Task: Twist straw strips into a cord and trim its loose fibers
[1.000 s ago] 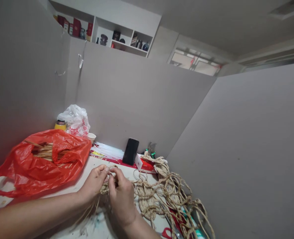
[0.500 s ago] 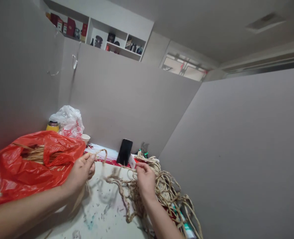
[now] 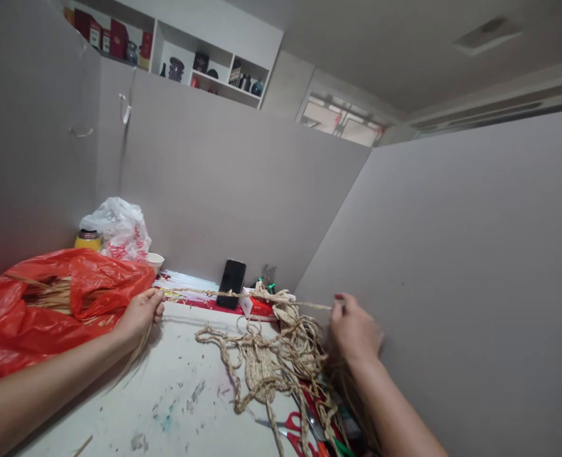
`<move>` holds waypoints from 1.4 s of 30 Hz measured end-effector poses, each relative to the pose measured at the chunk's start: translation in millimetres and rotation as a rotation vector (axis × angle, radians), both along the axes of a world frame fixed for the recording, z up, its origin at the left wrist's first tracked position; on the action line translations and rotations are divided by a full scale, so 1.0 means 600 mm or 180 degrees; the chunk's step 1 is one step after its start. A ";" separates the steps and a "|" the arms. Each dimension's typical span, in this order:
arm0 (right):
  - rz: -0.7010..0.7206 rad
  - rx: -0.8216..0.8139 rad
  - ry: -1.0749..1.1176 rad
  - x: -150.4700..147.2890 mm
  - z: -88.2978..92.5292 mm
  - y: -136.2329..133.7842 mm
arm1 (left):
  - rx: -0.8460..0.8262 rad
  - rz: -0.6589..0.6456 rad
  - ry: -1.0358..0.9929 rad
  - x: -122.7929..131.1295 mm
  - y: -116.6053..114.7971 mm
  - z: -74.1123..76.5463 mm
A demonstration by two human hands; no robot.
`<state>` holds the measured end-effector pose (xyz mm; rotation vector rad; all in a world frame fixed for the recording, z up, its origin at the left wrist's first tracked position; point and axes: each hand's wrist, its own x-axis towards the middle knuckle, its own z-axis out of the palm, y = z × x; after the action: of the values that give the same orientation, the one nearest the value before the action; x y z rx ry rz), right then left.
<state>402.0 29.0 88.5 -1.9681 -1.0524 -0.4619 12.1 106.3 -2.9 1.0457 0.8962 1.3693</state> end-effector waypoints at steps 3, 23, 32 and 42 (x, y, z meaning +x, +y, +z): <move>0.0667 -0.0557 -0.0166 -0.044 -0.017 -0.004 | -0.0085 -0.0123 0.0124 0.003 -0.001 -0.007; 0.3522 -0.0138 0.2569 -0.334 -0.077 0.032 | 0.0057 -0.1869 0.0101 0.045 -0.080 0.016; 0.3488 0.0071 0.4668 -0.343 -0.098 -0.013 | 0.0861 -0.1533 0.0450 0.046 -0.103 0.031; 0.2637 -0.0507 0.5917 -0.335 -0.103 -0.014 | 0.3708 -0.0629 0.3192 0.020 -0.091 0.010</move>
<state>200.7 20.7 26.7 -1.0290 -0.4213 1.6181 23.9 51.7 3.2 2.7785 0.5546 1.1109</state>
